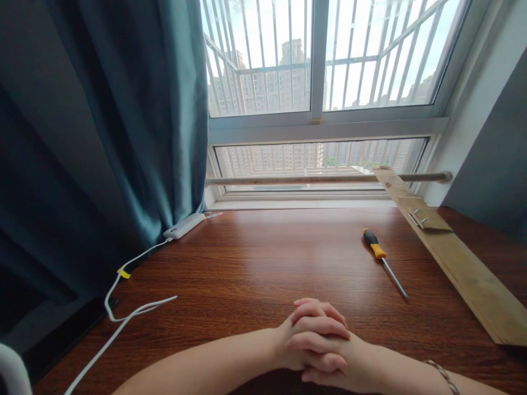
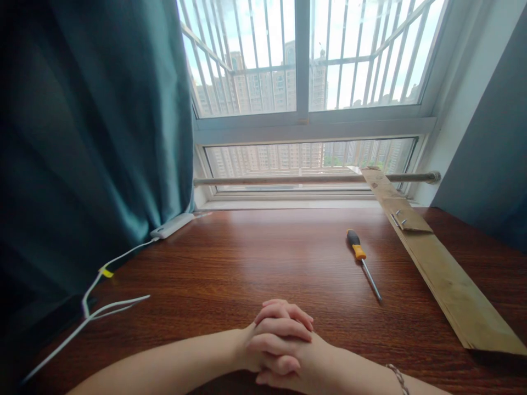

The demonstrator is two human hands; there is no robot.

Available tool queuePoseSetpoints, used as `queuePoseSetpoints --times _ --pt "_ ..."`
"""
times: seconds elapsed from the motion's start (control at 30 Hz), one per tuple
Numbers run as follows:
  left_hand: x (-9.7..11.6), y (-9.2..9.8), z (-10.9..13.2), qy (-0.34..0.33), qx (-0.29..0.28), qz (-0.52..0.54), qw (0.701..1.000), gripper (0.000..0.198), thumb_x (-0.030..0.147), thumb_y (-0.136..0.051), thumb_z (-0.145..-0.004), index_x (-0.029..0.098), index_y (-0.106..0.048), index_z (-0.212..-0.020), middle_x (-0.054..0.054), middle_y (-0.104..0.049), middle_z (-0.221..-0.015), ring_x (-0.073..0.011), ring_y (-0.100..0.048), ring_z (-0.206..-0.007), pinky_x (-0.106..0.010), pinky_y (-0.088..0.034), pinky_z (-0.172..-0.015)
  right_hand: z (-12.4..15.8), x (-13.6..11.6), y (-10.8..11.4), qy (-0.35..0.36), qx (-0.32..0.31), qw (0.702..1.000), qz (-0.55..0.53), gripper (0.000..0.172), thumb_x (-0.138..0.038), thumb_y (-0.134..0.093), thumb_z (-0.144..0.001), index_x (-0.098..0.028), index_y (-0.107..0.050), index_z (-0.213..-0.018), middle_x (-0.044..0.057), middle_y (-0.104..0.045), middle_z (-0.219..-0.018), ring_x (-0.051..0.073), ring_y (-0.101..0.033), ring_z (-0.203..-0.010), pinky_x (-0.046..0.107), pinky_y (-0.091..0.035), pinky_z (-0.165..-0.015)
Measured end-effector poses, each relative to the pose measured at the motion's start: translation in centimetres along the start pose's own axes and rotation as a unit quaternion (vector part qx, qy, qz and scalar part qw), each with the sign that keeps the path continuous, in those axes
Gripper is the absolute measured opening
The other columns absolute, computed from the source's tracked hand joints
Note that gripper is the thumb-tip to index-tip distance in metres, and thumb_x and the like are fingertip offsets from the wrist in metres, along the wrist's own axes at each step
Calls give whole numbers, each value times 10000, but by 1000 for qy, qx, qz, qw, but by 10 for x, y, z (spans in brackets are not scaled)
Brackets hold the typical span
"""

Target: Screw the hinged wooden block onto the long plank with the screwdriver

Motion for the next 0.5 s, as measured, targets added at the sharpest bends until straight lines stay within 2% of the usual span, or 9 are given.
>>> queuePoseSetpoints --times 0.1,0.23,0.33,0.5 --pt "3 6 -3 29 0 29 999 417 250 -657 -692 296 -540 -1090 -17 -569 -1045 -297 -505 -1176 -366 -585 -777 0 0 1 -8 1 1000 -19 507 -384 -713 -710 -335 -573 -1194 40 -479 -1283 284 -420 -1226 400 -368 -1056" --pt "7 17 -7 69 18 52 996 398 245 -649 -694 320 -567 -1076 -5 -586 -988 -259 -564 -1087 -263 -590 -644 -1 -1 2 -18 -23 999 -27 518 -395 -699 -726 -360 -542 -1218 24 -467 -1302 274 -397 -1248 408 -329 -1082" --pt "3 19 -8 55 -2 52 997 418 256 -646 -697 326 -557 -1100 -7 -582 -999 -259 -562 -1086 -277 -591 -653 -2 -3 3 -31 -25 999 -32 485 -389 -695 -738 -345 -560 -1202 35 -449 -1303 267 -384 -1250 414 -362 -1054" --pt "0 13 -3 16 -37 36 999 517 294 -649 -695 329 -493 -1188 -27 -555 -1076 -308 -482 -1188 -386 -580 -755 -2 -2 1 -24 -26 999 -7 458 -404 -681 -750 -326 -579 -1189 54 -452 -1275 273 -398 -1231 429 -389 -1030"
Point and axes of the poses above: each hand's wrist, its own z-axis away from the middle knuckle, its own y-axis out of the back of the hand, x = y × z, the point moved 2 cm from there along -z, towards the middle knuckle
